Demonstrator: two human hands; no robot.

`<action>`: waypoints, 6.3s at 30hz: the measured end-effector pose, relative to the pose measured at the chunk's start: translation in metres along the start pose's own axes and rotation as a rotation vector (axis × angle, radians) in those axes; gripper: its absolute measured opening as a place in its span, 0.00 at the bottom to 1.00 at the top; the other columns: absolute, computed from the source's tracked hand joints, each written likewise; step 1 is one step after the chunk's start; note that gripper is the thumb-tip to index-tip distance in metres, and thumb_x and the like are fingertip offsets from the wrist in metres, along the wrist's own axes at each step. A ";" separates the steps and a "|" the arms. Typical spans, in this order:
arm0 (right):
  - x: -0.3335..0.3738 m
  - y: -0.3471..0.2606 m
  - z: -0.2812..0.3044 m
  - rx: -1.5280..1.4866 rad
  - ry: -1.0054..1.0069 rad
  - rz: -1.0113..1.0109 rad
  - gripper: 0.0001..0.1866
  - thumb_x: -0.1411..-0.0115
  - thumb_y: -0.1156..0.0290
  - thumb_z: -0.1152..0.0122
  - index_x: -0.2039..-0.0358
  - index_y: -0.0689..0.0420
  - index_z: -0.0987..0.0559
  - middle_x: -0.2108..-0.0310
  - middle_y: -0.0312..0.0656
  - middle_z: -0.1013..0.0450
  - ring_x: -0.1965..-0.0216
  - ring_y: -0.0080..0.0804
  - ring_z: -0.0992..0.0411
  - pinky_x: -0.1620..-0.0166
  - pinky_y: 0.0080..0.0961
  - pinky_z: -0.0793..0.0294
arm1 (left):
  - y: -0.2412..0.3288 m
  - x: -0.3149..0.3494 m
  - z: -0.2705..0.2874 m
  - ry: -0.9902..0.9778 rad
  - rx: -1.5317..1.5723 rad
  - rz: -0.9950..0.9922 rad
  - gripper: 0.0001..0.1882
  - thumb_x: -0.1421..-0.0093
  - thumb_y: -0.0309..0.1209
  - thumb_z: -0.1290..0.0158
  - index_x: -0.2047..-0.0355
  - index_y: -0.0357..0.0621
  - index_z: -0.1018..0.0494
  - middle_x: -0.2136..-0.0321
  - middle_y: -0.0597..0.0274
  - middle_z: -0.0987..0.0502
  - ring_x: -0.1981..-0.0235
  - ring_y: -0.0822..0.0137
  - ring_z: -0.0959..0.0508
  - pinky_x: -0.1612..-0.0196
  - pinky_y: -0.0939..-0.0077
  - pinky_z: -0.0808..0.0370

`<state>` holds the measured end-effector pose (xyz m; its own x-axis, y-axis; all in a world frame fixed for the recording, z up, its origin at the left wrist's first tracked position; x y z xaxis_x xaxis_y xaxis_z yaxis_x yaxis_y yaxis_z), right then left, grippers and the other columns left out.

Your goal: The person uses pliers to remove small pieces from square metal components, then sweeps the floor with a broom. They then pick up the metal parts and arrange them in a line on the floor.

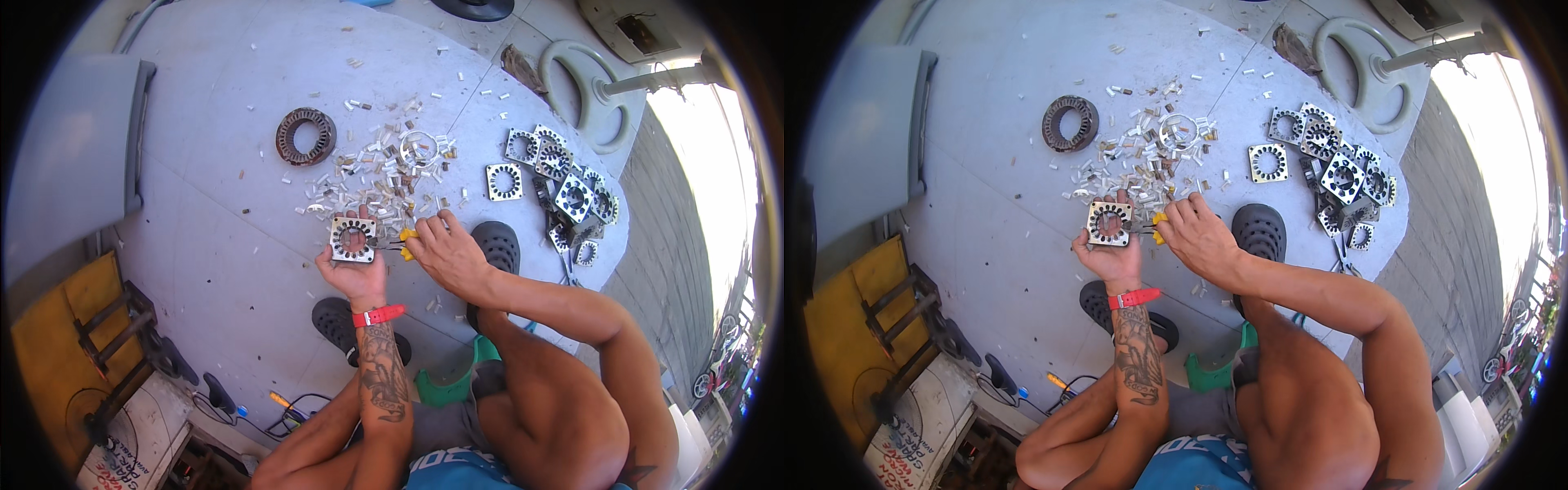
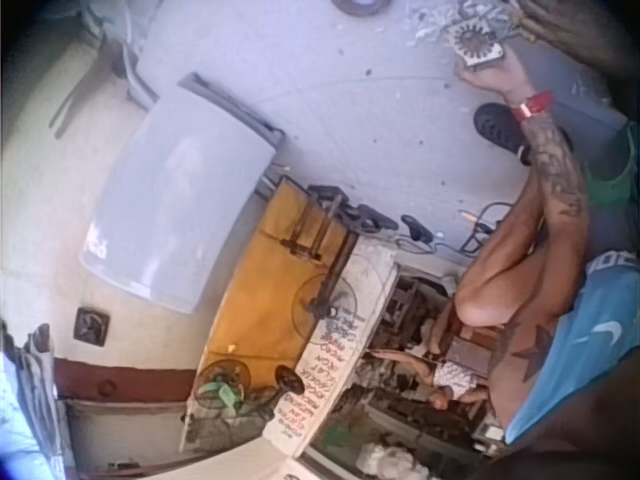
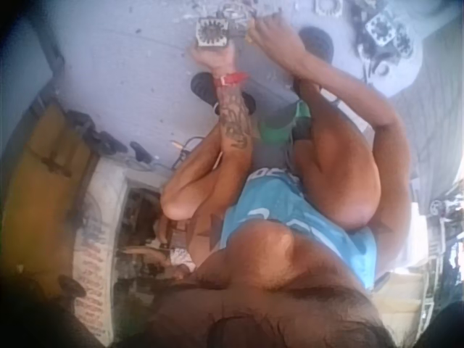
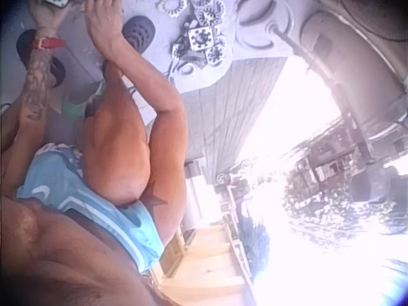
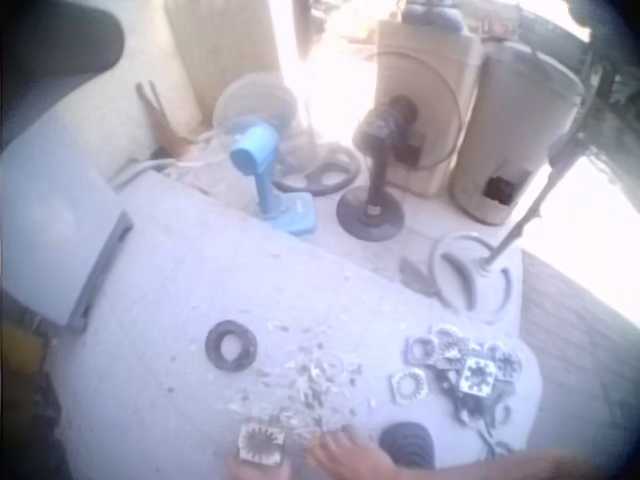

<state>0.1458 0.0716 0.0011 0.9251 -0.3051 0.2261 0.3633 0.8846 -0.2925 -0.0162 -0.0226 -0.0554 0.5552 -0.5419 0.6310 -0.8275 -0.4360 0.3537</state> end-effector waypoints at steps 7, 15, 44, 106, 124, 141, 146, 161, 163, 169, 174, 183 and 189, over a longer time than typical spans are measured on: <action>-0.017 0.015 0.013 -1.189 -0.122 -0.456 0.21 0.31 0.56 0.44 0.51 0.63 0.25 0.51 0.54 0.28 0.48 0.57 0.30 0.45 0.52 0.30 | 0.004 0.003 -0.001 0.194 -0.008 0.000 0.30 0.31 0.53 0.52 0.41 0.41 0.30 0.41 0.48 0.28 0.39 0.48 0.28 0.32 0.37 0.38; 0.004 0.016 -0.007 -0.204 0.061 -0.107 0.24 0.38 0.68 0.41 0.41 0.57 0.26 0.35 0.54 0.38 0.32 0.55 0.41 0.32 0.63 0.48 | 0.006 0.007 0.001 0.026 -0.020 0.100 0.21 0.27 0.39 0.49 0.40 0.42 0.33 0.39 0.46 0.30 0.36 0.45 0.31 0.31 0.38 0.37; 0.005 0.036 0.001 -0.199 0.061 -0.041 0.19 0.38 0.67 0.41 0.47 0.56 0.23 0.50 0.48 0.29 0.43 0.46 0.32 0.33 0.52 0.42 | 0.013 0.014 -0.009 0.082 -0.922 -0.027 0.21 0.26 0.42 0.51 0.41 0.42 0.31 0.51 0.60 0.23 0.52 0.65 0.22 0.52 0.63 0.22; 0.003 0.013 -0.015 -0.573 -0.192 -0.207 0.16 0.32 0.60 0.44 0.53 0.59 0.22 0.57 0.48 0.26 0.50 0.42 0.28 0.45 0.46 0.35 | -0.001 0.016 0.003 0.151 -0.591 -0.084 0.22 0.25 0.41 0.53 0.38 0.42 0.38 0.45 0.57 0.31 0.44 0.62 0.27 0.39 0.46 0.24; 0.017 0.001 -0.024 -0.019 0.126 -0.076 0.18 0.38 0.68 0.44 0.49 0.60 0.22 0.37 0.61 0.34 0.34 0.51 0.37 0.31 0.53 0.45 | 0.002 0.029 0.011 0.222 -0.416 -0.006 0.15 0.31 0.29 0.46 0.47 0.39 0.31 0.48 0.52 0.27 0.44 0.57 0.26 0.37 0.49 0.26; 0.020 0.021 -0.005 -1.046 -0.061 -0.459 0.16 0.32 0.62 0.40 0.49 0.57 0.22 0.48 0.49 0.28 0.45 0.44 0.31 0.41 0.47 0.39 | 0.017 0.036 0.000 0.086 -0.624 0.256 0.27 0.26 0.48 0.53 0.40 0.37 0.35 0.48 0.51 0.24 0.46 0.51 0.22 0.39 0.53 0.23; 0.028 0.024 -0.007 -0.141 0.220 -0.084 0.20 0.38 0.67 0.41 0.47 0.57 0.22 0.40 0.57 0.31 0.37 0.51 0.34 0.32 0.52 0.43 | 0.020 0.036 0.002 0.162 -0.735 0.222 0.29 0.25 0.52 0.56 0.39 0.38 0.36 0.48 0.53 0.26 0.48 0.54 0.21 0.42 0.56 0.21; 0.017 0.021 -0.004 -0.637 -0.157 -0.255 0.16 0.34 0.60 0.41 0.52 0.57 0.22 0.52 0.47 0.27 0.47 0.41 0.29 0.46 0.42 0.36 | 0.012 0.036 0.001 0.059 -0.703 0.164 0.31 0.25 0.52 0.56 0.35 0.38 0.40 0.45 0.53 0.29 0.46 0.55 0.22 0.43 0.57 0.20; 0.014 0.025 -0.006 -1.046 -0.144 -0.447 0.18 0.34 0.58 0.40 0.51 0.57 0.22 0.52 0.48 0.27 0.47 0.41 0.29 0.45 0.43 0.36 | 0.013 0.033 0.004 0.099 -0.760 0.150 0.31 0.25 0.51 0.56 0.36 0.39 0.39 0.45 0.53 0.30 0.48 0.54 0.21 0.44 0.58 0.20; 0.021 0.027 -0.017 -0.111 0.172 -0.110 0.18 0.37 0.63 0.38 0.49 0.54 0.22 0.49 0.46 0.28 0.46 0.44 0.31 0.39 0.50 0.39 | 0.012 0.030 0.008 0.161 -0.815 0.136 0.29 0.26 0.52 0.55 0.39 0.39 0.37 0.50 0.55 0.28 0.52 0.56 0.19 0.47 0.60 0.18; 0.024 0.021 -0.023 -0.001 0.128 -0.022 0.15 0.36 0.64 0.42 0.51 0.55 0.21 0.53 0.48 0.27 0.46 0.43 0.31 0.38 0.46 0.38 | 0.012 0.031 0.008 0.158 -0.877 0.130 0.29 0.27 0.55 0.53 0.44 0.40 0.34 0.55 0.57 0.26 0.55 0.60 0.20 0.52 0.64 0.18; 0.021 0.019 -0.020 -0.119 0.265 -0.118 0.16 0.35 0.61 0.42 0.50 0.55 0.21 0.57 0.46 0.27 0.50 0.41 0.30 0.42 0.45 0.36 | 0.010 0.032 0.004 0.202 -0.878 0.100 0.26 0.28 0.57 0.52 0.54 0.44 0.31 0.59 0.61 0.25 0.62 0.68 0.23 0.59 0.69 0.21; 0.021 0.017 -0.014 -0.412 -0.037 -0.254 0.17 0.34 0.62 0.43 0.49 0.57 0.22 0.54 0.49 0.27 0.46 0.45 0.29 0.34 0.51 0.41 | 0.005 0.033 -0.002 0.182 -0.884 0.093 0.25 0.28 0.56 0.52 0.53 0.45 0.31 0.60 0.62 0.27 0.58 0.67 0.25 0.54 0.66 0.22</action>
<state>0.1730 0.0754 -0.0118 0.7993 -0.4743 0.3689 0.5980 0.5682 -0.5653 -0.0020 -0.0413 -0.0312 0.5237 -0.3923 0.7562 -0.6722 0.3551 0.6497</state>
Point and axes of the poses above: each hand's wrist, its own x-axis away from the middle knuckle, its own z-axis out of the back of the hand, y = z × x, the point moved 1 cm from there along -x, towards the middle knuckle
